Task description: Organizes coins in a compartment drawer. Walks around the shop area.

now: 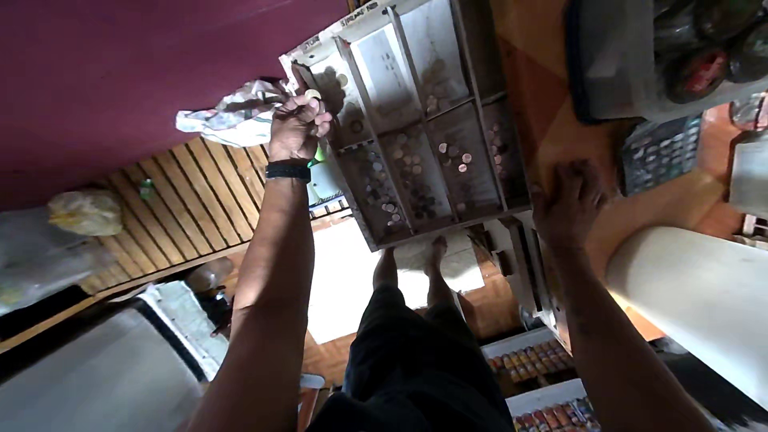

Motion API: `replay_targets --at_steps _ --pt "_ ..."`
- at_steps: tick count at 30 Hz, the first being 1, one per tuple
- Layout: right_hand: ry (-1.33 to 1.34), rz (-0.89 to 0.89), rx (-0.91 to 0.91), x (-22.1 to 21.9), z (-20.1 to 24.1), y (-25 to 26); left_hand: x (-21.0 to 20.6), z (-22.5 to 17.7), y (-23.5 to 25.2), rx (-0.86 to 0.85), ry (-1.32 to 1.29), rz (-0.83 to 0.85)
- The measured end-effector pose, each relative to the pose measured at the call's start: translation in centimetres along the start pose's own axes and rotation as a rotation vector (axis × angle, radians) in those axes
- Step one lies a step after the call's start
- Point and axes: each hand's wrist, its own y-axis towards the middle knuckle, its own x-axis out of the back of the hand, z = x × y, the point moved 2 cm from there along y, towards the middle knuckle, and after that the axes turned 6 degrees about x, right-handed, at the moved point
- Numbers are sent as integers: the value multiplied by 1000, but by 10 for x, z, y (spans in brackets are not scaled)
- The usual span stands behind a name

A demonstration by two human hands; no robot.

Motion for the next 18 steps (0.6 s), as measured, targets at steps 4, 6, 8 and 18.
replay_targets --at_steps 4,6,8,18 --pt "-1 6 -4 0 -1 0 -2 0 1 28 -94 -21" --pt "-1 21 -11 0 -2 0 -5 -2 0 32 -103 -17" --pt "2 25 -13 0 -2 0 -7 -3 0 28 -109 -2" --pt "0 8 -10 -2 -4 -1 -17 -6 6 -50 89 14"
